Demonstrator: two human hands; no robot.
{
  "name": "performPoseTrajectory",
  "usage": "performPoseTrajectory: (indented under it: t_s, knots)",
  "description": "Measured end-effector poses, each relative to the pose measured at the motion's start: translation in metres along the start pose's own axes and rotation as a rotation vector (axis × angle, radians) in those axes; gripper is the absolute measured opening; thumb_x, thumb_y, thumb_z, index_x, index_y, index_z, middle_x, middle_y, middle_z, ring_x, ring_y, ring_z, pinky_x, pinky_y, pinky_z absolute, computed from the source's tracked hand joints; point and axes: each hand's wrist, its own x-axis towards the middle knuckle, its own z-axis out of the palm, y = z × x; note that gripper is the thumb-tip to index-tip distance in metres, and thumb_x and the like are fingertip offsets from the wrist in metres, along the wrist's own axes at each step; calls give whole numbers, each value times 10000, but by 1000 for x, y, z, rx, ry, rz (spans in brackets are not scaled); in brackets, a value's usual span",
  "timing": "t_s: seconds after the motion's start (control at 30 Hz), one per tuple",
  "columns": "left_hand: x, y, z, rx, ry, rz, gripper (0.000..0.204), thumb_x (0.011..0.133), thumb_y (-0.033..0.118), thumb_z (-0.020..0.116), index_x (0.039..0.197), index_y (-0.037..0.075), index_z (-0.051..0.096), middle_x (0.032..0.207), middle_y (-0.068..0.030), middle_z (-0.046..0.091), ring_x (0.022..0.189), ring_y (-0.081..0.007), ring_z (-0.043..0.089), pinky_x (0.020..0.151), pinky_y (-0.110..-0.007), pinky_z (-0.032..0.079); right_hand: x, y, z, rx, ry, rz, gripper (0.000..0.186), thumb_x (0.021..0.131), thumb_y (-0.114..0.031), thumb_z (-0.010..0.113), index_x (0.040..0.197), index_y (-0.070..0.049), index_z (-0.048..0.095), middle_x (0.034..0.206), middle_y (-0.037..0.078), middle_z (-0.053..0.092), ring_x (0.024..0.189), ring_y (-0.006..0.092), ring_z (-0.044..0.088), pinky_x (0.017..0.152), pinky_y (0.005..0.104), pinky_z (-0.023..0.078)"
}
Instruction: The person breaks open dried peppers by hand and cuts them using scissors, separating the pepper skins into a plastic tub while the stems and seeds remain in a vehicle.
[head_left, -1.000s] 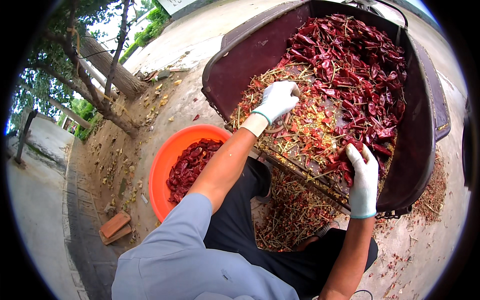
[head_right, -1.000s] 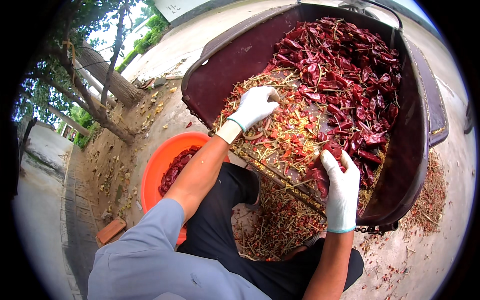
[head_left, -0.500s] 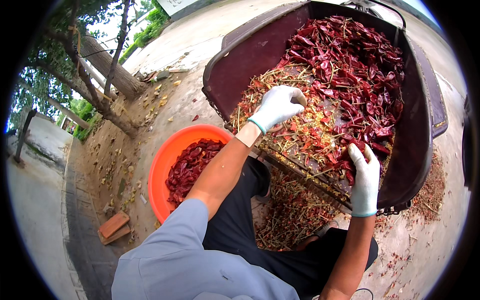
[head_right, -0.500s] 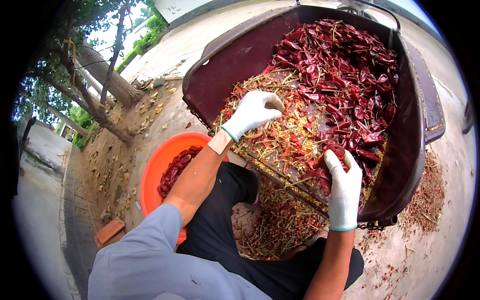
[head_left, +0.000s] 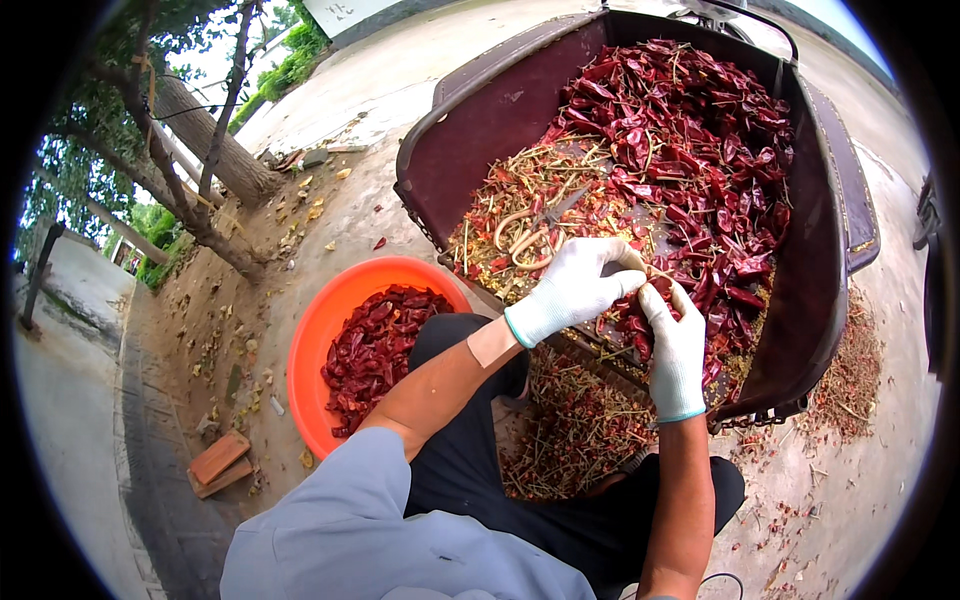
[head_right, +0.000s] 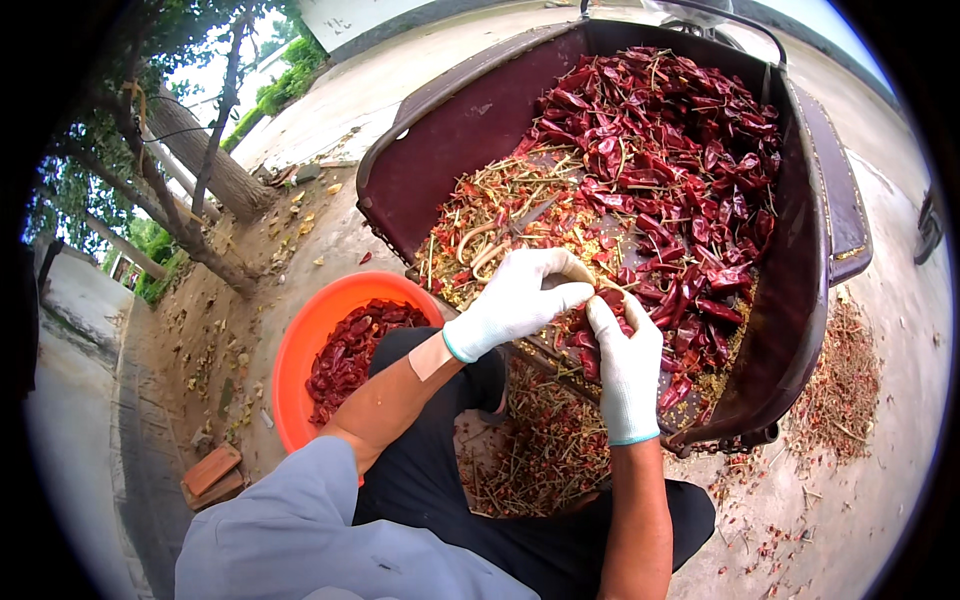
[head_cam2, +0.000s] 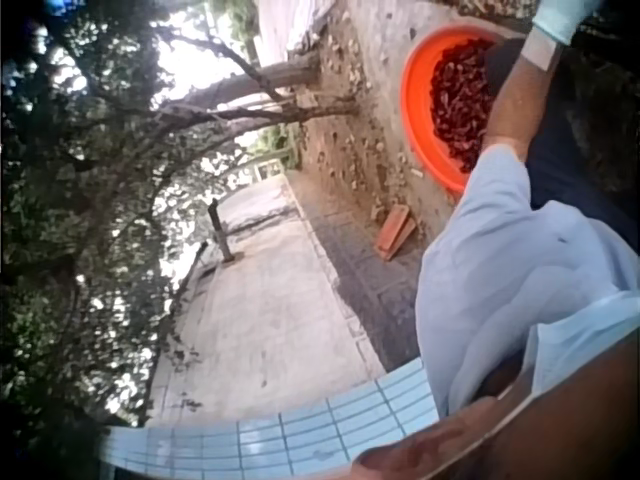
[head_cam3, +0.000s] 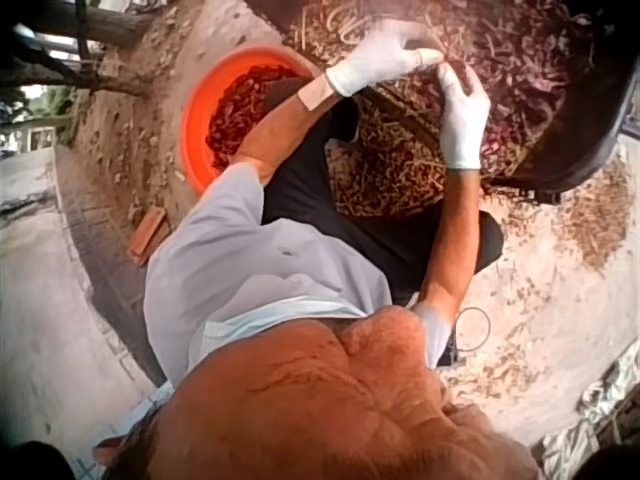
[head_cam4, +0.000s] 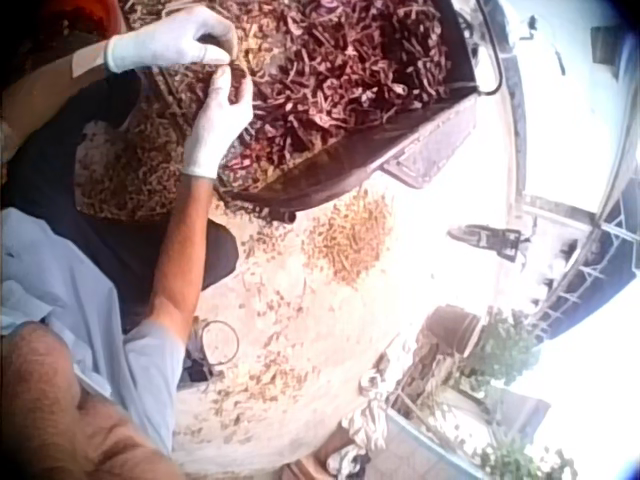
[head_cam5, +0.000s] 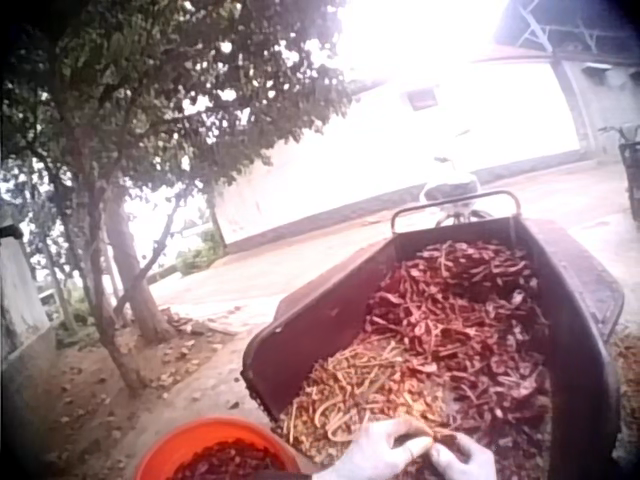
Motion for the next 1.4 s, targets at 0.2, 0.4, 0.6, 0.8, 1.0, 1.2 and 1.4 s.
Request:
performPoseTrajectory:
  t_s: [0.2, 0.4, 0.6, 0.8, 1.0, 1.2, 1.4]
  knots:
    - [-11, -14, 13, -85, 27, -60, 235, 911, 178, 711, 1057, -6, 719, 904, -56, 737, 816, -100, 678, 759, -278, 556, -13, 6, 0, 29, 43, 6, 215, 981, -150, 645, 1104, 25, 675, 931, 14, 683, 794, 55, 589, 722, 226, 487]
    - [-14, -9, 15, -79, -51, -113, 217, 893, 197, 745, 967, -6, 730, 836, -64, 729, 691, -91, 663, 644, -260, 545, -18, -2, -10, -130, 129, -67, 188, 958, -135, 684, 1075, 12, 675, 910, 0, 671, 729, 44, 574, 627, 219, 466]
    - [-17, -10, 14, -76, -73, 89, 272, 864, 216, 769, 1064, 40, 717, 886, -57, 722, 729, -85, 685, 662, -247, 547, -14, -6, -25, -635, 193, -235, 144, 887, -117, 723, 935, 12, 682, 742, 47, 662, 661, 76, 533, 627, 269, 465]
    - [-18, -16, 20, 336, 83, 405, 227, 828, 280, 766, 923, 75, 743, 820, -88, 719, 678, -169, 700, 633, -295, 545, -19, -8, -21, -887, 160, -398, 165, 819, -130, 748, 928, -19, 694, 762, 68, 648, 602, 133, 574, 599, 279, 477]
    - [-20, -24, 26, 210, 91, 302, 185, 833, 215, 719, 840, 30, 720, 708, -87, 689, 602, -167, 680, 579, -303, 535, -21, -12, -24, -702, -28, -229, 117, 834, -105, 716, 898, -9, 693, 747, 35, 665, 605, 111, 581, 588, 263, 471]
    - [12, -52, -5, -862, 253, -196, 225, 934, 221, 620, 818, 35, 668, 685, -14, 634, 551, -73, 566, 473, -216, 436, -44, -23, 0, -481, -599, 231, 157, 853, -147, 729, 913, -3, 711, 654, 16, 655, 573, 66, 605, 537, 222, 482]
    - [8, -44, -18, 324, 101, -104, 339, 927, 392, 676, 886, 62, 740, 666, -36, 652, 618, -140, 632, 623, -317, 534, -42, -32, -14, -304, -466, 355, 134, 864, -144, 734, 888, -20, 689, 651, 4, 643, 554, 54, 585, 482, 224, 449]
